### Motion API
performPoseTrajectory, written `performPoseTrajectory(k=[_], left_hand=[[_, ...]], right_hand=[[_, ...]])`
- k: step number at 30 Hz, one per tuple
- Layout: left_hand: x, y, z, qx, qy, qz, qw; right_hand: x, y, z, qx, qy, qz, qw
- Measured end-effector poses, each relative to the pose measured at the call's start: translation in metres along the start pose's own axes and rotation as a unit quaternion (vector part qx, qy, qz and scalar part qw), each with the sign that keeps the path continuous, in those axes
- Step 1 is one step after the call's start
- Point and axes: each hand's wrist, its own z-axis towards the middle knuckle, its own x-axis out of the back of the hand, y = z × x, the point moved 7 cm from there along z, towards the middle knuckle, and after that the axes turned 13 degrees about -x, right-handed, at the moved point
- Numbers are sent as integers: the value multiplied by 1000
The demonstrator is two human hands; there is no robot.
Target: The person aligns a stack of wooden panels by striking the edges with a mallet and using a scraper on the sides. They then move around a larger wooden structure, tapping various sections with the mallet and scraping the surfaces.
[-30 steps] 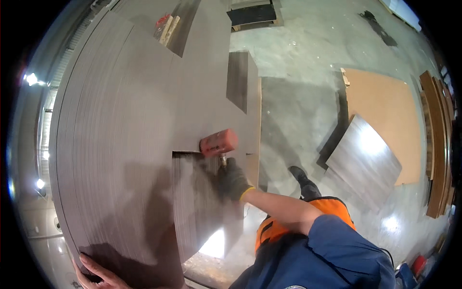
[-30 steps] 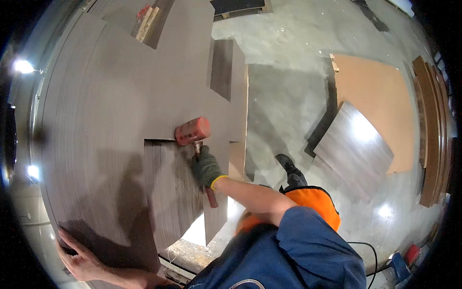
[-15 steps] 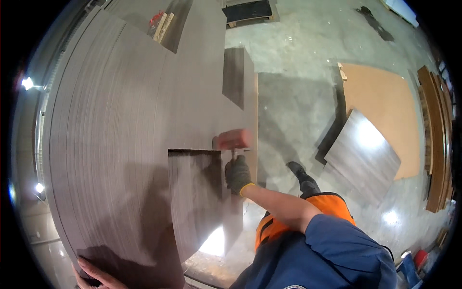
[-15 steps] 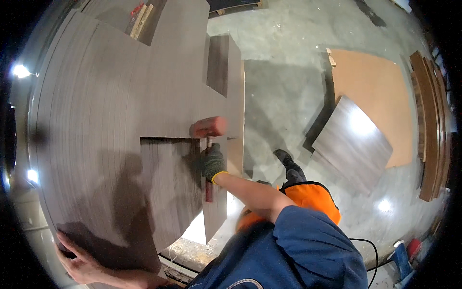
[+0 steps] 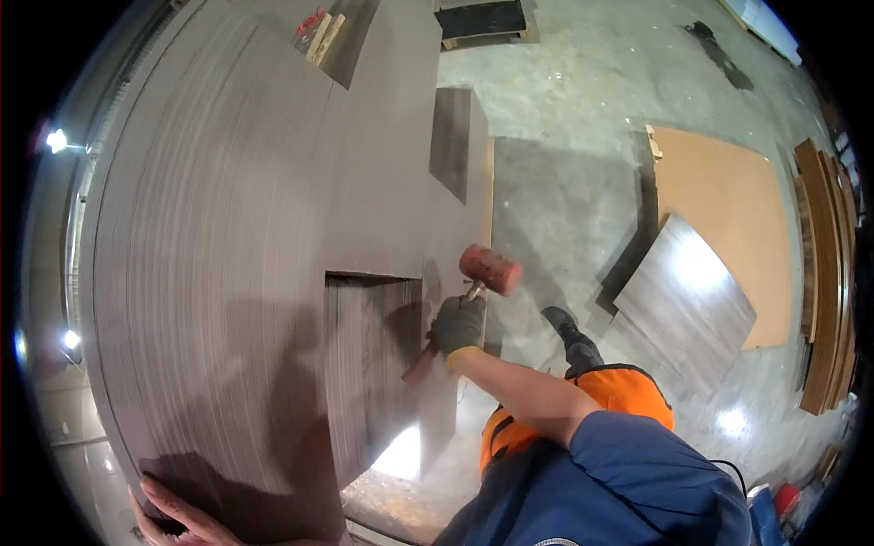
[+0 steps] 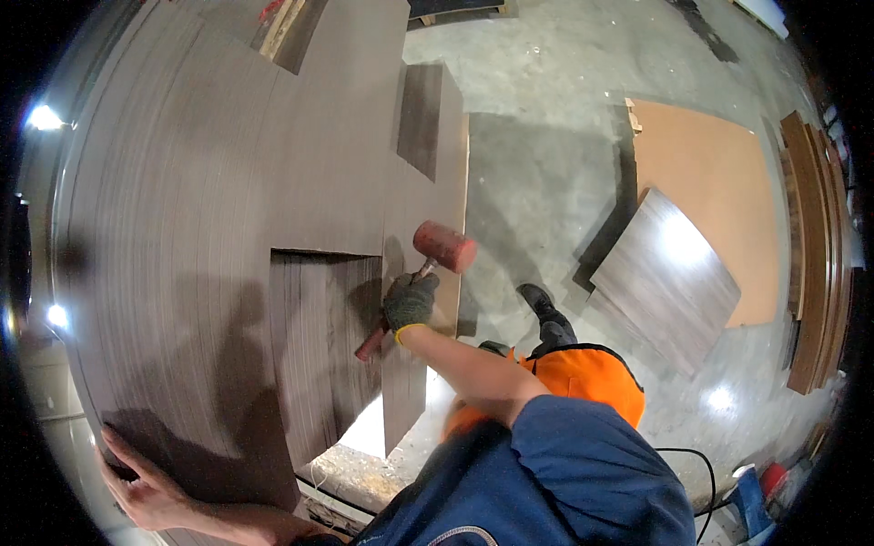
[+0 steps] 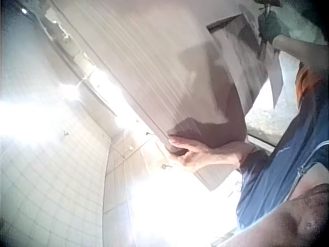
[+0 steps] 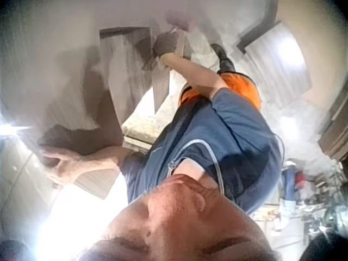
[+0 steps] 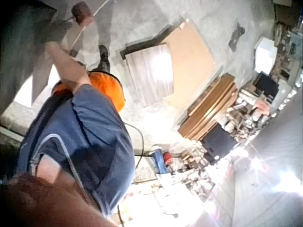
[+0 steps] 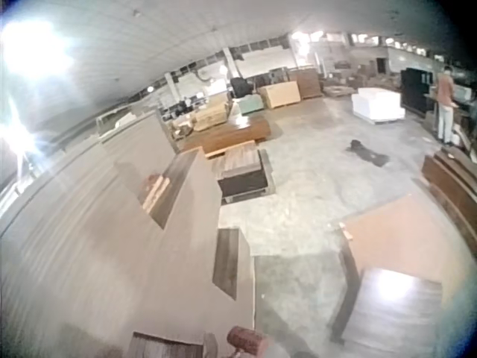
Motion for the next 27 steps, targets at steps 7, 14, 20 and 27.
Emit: performPoseTrajectory(k=[7, 14, 20, 27], left_hand=[[-3, -6, -3, 40, -58, 8, 997], [13, 46, 10, -109, 94, -86, 986], [13, 44, 15, -81, 72, -58, 992], [29, 39, 22, -65, 91, -94, 989]], right_hand=[[-43, 35, 7, 133, -171, -234, 948], [-41, 0, -24, 80, -71, -166, 980], [-23, 3, 34, 149, 113, -503, 844], [-18, -37, -49, 483, -38, -625, 612]])
